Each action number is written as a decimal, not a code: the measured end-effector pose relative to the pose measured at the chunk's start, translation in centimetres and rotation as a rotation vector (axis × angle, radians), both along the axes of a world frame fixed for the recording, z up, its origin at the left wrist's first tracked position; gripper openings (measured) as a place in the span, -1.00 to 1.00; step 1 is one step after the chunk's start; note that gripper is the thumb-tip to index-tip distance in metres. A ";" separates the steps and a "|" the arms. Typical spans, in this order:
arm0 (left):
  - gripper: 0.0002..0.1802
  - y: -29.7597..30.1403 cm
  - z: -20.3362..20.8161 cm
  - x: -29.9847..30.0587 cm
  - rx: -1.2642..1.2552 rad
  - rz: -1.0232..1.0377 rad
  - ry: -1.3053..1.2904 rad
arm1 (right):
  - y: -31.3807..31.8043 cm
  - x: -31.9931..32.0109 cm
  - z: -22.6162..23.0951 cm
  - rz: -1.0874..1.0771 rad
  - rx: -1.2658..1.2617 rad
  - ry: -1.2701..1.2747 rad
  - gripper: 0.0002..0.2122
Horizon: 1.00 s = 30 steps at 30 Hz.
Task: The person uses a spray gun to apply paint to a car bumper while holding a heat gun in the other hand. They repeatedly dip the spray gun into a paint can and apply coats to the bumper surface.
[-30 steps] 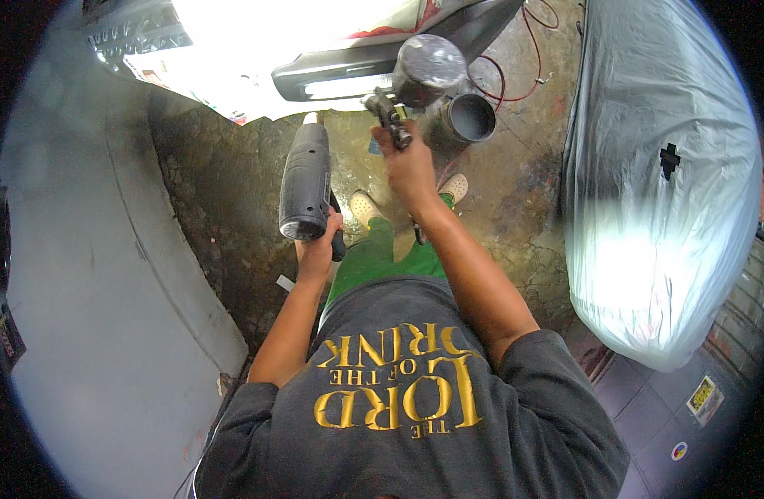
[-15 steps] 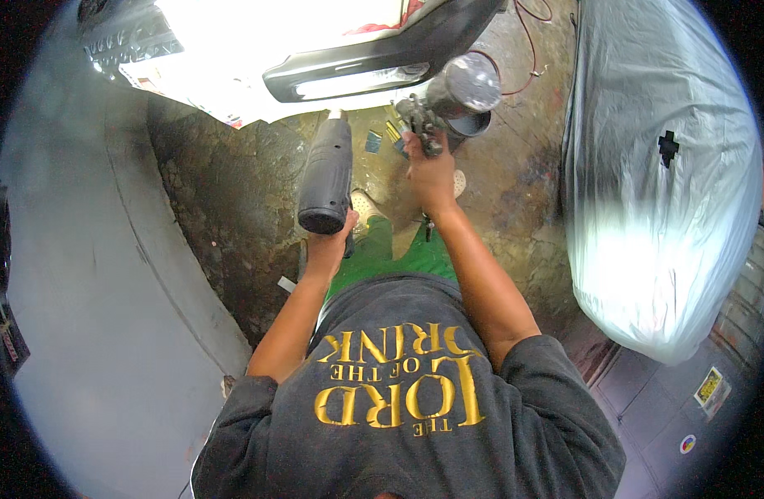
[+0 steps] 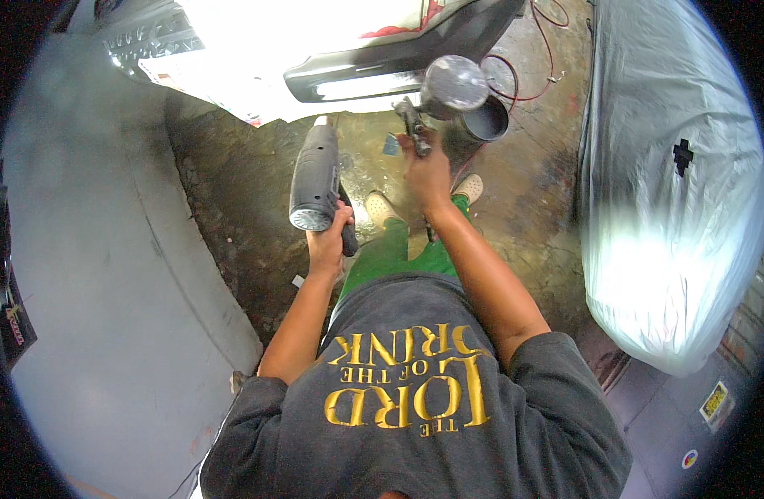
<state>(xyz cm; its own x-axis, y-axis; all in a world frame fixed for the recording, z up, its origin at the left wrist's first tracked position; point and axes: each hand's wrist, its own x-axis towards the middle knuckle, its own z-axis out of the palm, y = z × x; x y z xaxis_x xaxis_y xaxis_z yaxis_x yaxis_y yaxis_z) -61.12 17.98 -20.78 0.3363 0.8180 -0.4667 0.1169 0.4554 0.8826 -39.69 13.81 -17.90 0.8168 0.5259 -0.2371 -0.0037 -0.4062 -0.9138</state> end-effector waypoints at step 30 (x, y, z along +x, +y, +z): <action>-0.58 2.7 2.7 1.7 -0.058 0.029 -0.101 | -0.3 -0.6 1.9 -0.024 -0.010 0.077 -0.52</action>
